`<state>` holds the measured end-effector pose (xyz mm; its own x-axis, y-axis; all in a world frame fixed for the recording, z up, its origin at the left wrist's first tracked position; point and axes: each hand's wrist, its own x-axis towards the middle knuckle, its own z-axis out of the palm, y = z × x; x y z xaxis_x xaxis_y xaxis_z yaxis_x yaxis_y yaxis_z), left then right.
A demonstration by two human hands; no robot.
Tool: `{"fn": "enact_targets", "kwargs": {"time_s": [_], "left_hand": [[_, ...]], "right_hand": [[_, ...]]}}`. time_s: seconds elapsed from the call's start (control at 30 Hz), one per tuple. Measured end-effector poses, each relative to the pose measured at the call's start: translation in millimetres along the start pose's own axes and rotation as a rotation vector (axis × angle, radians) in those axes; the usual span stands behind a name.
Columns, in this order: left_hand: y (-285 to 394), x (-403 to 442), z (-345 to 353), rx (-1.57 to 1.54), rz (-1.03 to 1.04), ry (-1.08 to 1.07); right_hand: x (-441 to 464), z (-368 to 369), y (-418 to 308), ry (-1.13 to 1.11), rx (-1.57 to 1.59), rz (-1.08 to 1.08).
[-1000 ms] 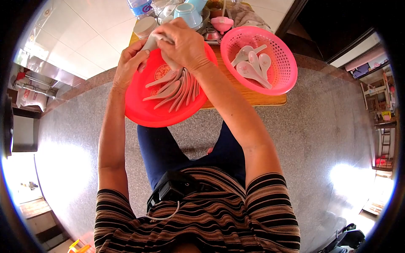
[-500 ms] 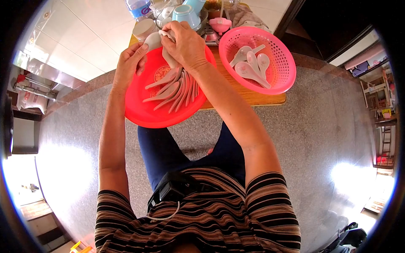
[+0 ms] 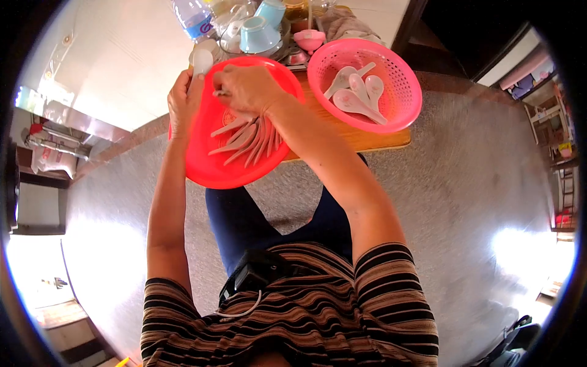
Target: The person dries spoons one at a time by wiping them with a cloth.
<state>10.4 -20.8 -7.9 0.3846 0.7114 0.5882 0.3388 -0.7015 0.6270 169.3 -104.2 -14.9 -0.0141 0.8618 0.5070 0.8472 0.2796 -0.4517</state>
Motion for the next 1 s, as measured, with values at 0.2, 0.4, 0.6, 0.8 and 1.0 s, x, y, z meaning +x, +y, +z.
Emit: {"fn": "enact_targets", "kwargs": {"time_s": [0.2,0.4,0.6,0.8,1.0], "left_hand": [[76.0,12.8,0.2,0.035,0.184,-0.182],[152.5,19.0,60.1,0.308,0.655,-0.548],[168.2,10.0,138.6,0.325,0.922,-0.83],[160.3,5.2,162.0,0.362,0.882,-1.033],[157.5,19.6,119.6,0.131,0.678,-0.777]], "right_hand": [[-3.0,15.3,10.6,-0.107,-0.039,-0.014],[2.3,18.5,14.9,0.357,0.367,-0.203],[-9.0,-14.0,-8.9,0.066,0.168,-0.024],[-9.5,-14.4,-7.9,0.141,0.21,-0.05],[8.5,19.9,23.5,0.342,0.462,-0.074]]}}
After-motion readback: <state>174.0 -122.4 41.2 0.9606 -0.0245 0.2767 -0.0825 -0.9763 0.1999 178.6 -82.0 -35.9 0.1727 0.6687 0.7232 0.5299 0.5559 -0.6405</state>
